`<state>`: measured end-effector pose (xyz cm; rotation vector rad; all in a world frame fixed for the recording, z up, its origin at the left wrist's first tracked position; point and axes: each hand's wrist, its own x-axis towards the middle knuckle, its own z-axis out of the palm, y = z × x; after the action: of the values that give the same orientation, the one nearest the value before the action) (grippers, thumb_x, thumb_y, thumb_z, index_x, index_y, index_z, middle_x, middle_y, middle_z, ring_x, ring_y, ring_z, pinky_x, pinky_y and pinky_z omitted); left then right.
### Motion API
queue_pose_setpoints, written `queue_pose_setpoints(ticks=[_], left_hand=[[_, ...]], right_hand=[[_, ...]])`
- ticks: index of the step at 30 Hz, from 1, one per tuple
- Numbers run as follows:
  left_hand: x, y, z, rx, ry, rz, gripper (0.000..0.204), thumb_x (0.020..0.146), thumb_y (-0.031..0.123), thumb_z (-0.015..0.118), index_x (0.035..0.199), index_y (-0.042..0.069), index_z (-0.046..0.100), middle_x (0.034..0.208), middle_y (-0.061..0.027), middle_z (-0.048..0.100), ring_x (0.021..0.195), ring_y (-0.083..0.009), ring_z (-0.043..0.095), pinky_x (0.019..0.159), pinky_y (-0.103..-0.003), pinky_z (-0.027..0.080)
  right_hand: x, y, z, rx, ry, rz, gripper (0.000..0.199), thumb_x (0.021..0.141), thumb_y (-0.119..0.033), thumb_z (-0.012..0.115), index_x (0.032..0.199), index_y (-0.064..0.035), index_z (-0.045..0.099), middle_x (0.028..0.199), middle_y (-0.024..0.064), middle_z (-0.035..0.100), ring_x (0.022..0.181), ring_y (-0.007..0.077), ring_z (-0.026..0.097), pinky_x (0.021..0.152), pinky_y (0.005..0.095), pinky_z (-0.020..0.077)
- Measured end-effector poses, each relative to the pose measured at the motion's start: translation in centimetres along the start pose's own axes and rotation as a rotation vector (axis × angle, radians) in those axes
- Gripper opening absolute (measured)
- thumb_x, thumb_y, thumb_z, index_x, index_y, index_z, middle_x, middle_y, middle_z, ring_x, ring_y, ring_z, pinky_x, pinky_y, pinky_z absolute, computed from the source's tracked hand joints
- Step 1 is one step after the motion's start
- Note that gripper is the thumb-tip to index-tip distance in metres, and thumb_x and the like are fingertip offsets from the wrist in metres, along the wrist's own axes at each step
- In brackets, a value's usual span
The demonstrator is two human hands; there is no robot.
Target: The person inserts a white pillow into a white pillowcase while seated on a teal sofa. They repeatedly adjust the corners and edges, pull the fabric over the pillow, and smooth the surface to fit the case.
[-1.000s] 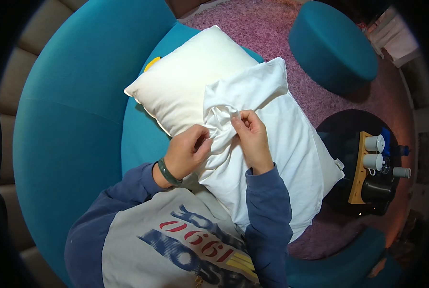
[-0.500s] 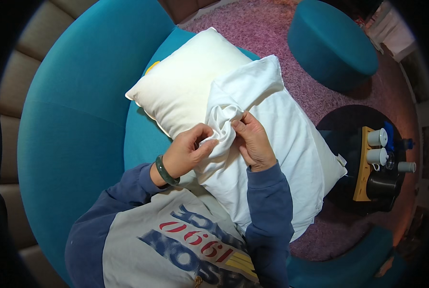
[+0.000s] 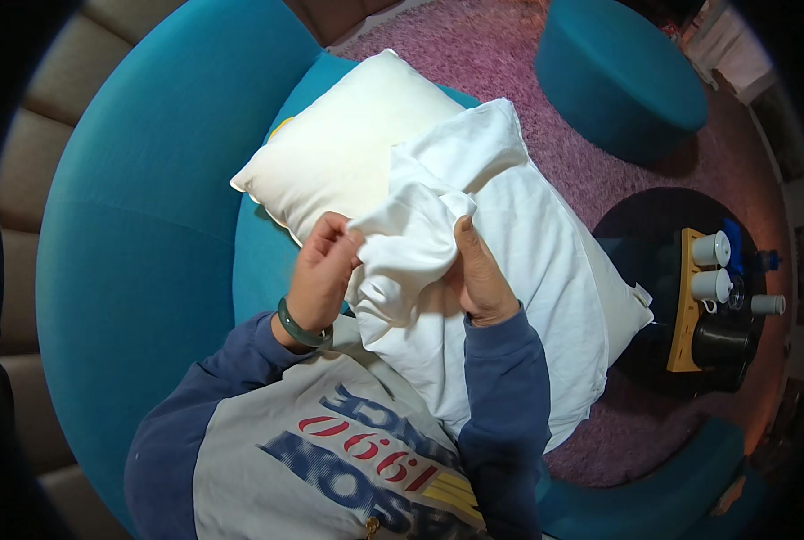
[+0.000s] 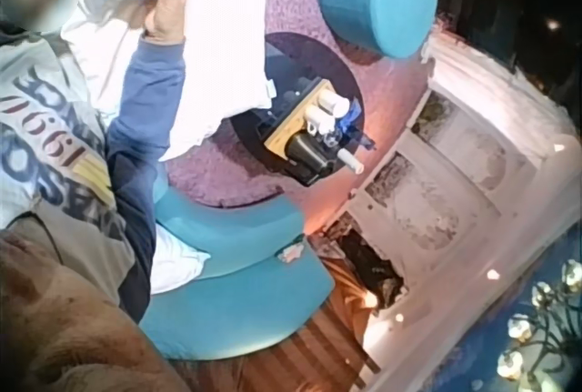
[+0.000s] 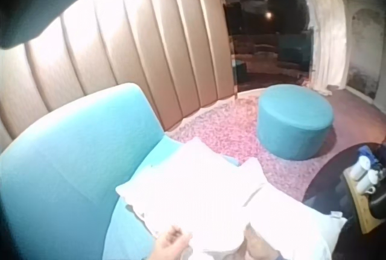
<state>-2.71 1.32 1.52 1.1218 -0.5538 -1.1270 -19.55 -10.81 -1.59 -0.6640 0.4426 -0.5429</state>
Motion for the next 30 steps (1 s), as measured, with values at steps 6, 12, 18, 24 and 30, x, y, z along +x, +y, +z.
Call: queue_pose_setpoints(ticks=[6, 12, 18, 24, 30], left_hand=[[-0.6, -1.2, 1.7, 0.310, -0.057, 0.192, 0.008, 0.098, 0.001, 0.057, 0.100, 0.007, 0.052, 0.097, 0.0011, 0.058, 0.087, -0.0052, 0.053, 0.081, -0.023, 0.045], [0.1, 0.1, 1.2, 0.059, 0.173, 0.244, 0.012, 0.098, 0.000, 0.057, 0.096, 0.008, 0.048, 0.090, 0.0026, 0.053, 0.080, -0.0046, 0.047, 0.076, -0.022, 0.042], [0.7, 0.1, 0.0, 0.065, 0.076, 0.063, 0.013, 0.098, 0.004, 0.060, 0.103, 0.007, 0.049, 0.085, 0.0038, 0.052, 0.078, -0.0043, 0.048, 0.070, -0.022, 0.042], [0.5, -1.4, 1.3, 0.997, -0.068, 0.607, 0.047, 0.085, 0.002, 0.070, 0.128, 0.005, 0.050, 0.097, -0.0119, 0.057, 0.083, -0.0241, 0.059, 0.069, -0.031, 0.048], [0.9, -0.5, 2.3, 1.010, -0.106, 0.591, 0.032, 0.079, -0.003, 0.067, 0.110, 0.003, 0.062, 0.106, -0.0157, 0.058, 0.098, -0.0350, 0.056, 0.086, -0.039, 0.047]], right_hand=[[-0.6, -0.5, 0.2, -0.329, -0.008, -0.006, 0.062, 0.095, -0.029, 0.071, 0.144, 0.0006, 0.044, 0.130, 0.0105, 0.060, 0.115, 0.0168, 0.061, 0.096, 0.0302, 0.0512], [-0.7, -0.6, 0.8, -0.299, 0.053, -0.031, 0.035, 0.097, -0.011, 0.067, 0.128, 0.0020, 0.059, 0.114, 0.0069, 0.068, 0.104, 0.0135, 0.064, 0.091, 0.0279, 0.0520], [-0.3, -0.3, 0.2, -0.048, 0.179, -0.067, 0.037, 0.101, -0.015, 0.061, 0.133, 0.0012, 0.054, 0.119, 0.0084, 0.066, 0.107, 0.0157, 0.064, 0.094, 0.0309, 0.0524], [0.0, -0.1, 0.0, 0.172, 0.206, -0.082, 0.036, 0.103, -0.016, 0.055, 0.136, 0.0003, 0.051, 0.125, 0.0103, 0.062, 0.114, 0.0175, 0.061, 0.097, 0.0334, 0.0523], [0.2, 0.7, -1.0, 0.098, 0.160, -0.028, 0.035, 0.105, -0.022, 0.054, 0.132, -0.0003, 0.054, 0.122, 0.0076, 0.064, 0.110, 0.0167, 0.063, 0.095, 0.0317, 0.0530]])
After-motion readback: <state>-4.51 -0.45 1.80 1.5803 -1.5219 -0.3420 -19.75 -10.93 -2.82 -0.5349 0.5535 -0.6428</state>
